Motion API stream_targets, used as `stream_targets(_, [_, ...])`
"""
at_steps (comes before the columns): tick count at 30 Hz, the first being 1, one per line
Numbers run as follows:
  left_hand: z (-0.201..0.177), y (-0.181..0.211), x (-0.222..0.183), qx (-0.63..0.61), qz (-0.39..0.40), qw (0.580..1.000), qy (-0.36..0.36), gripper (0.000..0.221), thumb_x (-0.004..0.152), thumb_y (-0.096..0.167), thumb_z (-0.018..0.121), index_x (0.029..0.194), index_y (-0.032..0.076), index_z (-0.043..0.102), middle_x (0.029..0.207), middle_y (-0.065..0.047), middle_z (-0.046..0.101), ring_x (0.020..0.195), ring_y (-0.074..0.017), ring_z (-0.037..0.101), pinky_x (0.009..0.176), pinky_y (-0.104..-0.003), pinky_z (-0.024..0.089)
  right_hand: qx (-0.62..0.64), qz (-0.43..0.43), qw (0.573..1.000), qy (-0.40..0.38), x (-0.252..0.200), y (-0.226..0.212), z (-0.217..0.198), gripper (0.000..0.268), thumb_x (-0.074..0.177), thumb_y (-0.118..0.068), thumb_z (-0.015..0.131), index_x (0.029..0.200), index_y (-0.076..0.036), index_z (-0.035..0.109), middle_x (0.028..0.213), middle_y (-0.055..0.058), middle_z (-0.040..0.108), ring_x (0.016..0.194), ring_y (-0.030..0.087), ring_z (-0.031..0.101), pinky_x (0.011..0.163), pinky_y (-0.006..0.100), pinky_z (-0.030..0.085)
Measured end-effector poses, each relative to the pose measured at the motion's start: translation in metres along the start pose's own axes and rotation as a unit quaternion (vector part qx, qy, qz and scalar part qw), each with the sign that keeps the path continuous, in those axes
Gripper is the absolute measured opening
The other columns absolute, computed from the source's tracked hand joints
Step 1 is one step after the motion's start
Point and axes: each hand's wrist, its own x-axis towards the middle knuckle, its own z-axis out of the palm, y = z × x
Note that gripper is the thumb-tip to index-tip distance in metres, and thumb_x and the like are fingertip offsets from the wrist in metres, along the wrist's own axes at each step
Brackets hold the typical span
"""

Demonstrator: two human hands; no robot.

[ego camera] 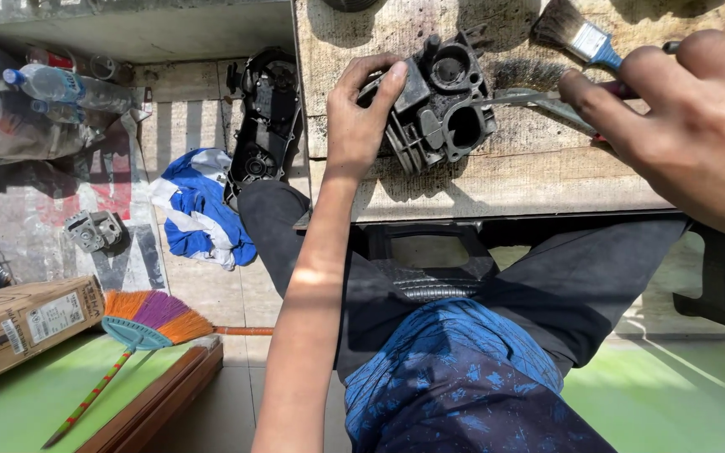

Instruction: Cleaning carbon deposits and grime from a motorcycle cylinder head using a small knife and a wire brush.

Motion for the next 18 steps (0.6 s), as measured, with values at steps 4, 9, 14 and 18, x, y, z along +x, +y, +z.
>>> stream_targets(4, [0.0, 0.0, -0.001, -0.023, 0.001, 1.0, -0.002, 0.037, 0.09, 0.04, 0.07, 0.107, 0.007, 0.073, 0.108, -0.008, 0.072, 0.108, -0.0219, 0.069, 0.107, -0.045, 0.053, -0.054, -0.036, 0.998, -0.004, 0.011, -0.001, -0.007, 0.034, 0.114, -0.034, 0.068, 0.146, -0.044, 0.066, 0.095, -0.017, 0.062, 0.064, -0.003, 0.053, 0.07, 0.018, 0.042])
stream_targets(9, [0.0, 0.001, 0.0, -0.015, -0.003, 1.0, 0.002, 0.04, 0.09, 0.042, 0.069, 0.106, 0.006, 0.074, 0.108, -0.007, 0.072, 0.108, -0.0212, 0.069, 0.107, -0.042, 0.051, -0.067, -0.066, 0.995, 0.029, 0.035, 0.01, -0.052, 0.013, 0.116, -0.027, 0.07, 0.126, -0.035, 0.07, 0.092, -0.013, 0.061, 0.07, 0.002, 0.049, 0.068, 0.023, 0.031])
stream_targets(14, [0.0, 0.0, 0.0, -0.003, -0.018, 1.0, 0.0, 0.047, 0.088, 0.049, 0.068, 0.107, 0.007, 0.074, 0.11, -0.007, 0.072, 0.112, -0.0235, 0.069, 0.11, -0.047, 0.049, -0.063, -0.053, 0.996, 0.039, 0.03, 0.006, -0.039, 0.008, 0.121, -0.032, 0.07, 0.128, -0.038, 0.071, 0.092, -0.013, 0.057, 0.075, 0.003, 0.046, 0.076, 0.025, 0.031])
stream_targets(18, [-0.002, 0.006, 0.0, 0.013, -0.025, 1.0, -0.005, 0.044, 0.09, 0.045, 0.067, 0.109, 0.006, 0.073, 0.112, -0.008, 0.071, 0.113, -0.0234, 0.068, 0.108, -0.045, 0.051, -0.041, -0.015, 0.998, 0.036, 0.023, 0.003, -0.025, 0.014, 0.124, -0.041, 0.07, 0.138, -0.043, 0.073, 0.097, -0.015, 0.058, 0.078, 0.004, 0.046, 0.089, 0.03, 0.034])
